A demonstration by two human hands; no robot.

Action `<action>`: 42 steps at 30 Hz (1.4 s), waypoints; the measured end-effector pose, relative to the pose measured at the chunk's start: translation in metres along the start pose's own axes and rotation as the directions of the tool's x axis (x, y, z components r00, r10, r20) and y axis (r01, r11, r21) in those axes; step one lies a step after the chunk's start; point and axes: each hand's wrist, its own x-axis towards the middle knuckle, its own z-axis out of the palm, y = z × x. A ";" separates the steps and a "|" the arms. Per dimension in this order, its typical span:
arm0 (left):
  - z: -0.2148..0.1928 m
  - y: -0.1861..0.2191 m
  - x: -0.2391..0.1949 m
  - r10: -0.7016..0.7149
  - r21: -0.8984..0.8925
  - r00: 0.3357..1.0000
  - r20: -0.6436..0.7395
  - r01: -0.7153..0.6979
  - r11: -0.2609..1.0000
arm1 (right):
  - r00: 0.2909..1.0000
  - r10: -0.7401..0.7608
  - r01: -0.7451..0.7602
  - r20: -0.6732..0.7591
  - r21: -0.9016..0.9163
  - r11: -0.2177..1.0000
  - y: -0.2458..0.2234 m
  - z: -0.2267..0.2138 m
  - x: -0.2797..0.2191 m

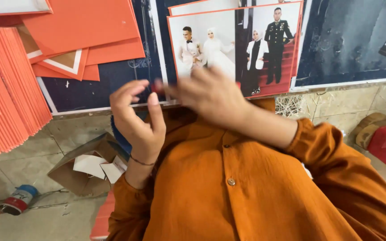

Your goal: The person assembles orange cards by inserting printed photos into slots and using a red tool to press the edges. They handle multiple cards, opening them to reveal text and images, and repeatedly use the tool to secure the contents.

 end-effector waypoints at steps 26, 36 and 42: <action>0.046 0.015 0.031 0.449 0.274 0.713 0.538 -0.652 0.706 | 0.663 0.701 -0.742 0.261 0.104 0.663 0.006 -0.039 -0.091; 0.090 0.007 0.051 0.680 -0.015 0.522 0.514 -0.787 0.616 | 0.572 0.789 -0.791 -0.225 0.102 0.603 0.082 -0.123 -0.176; 0.104 0.010 0.055 0.705 -0.086 0.511 0.493 -0.777 0.623 | 0.467 0.867 -0.853 -0.171 0.169 0.493 0.040 -0.151 -0.144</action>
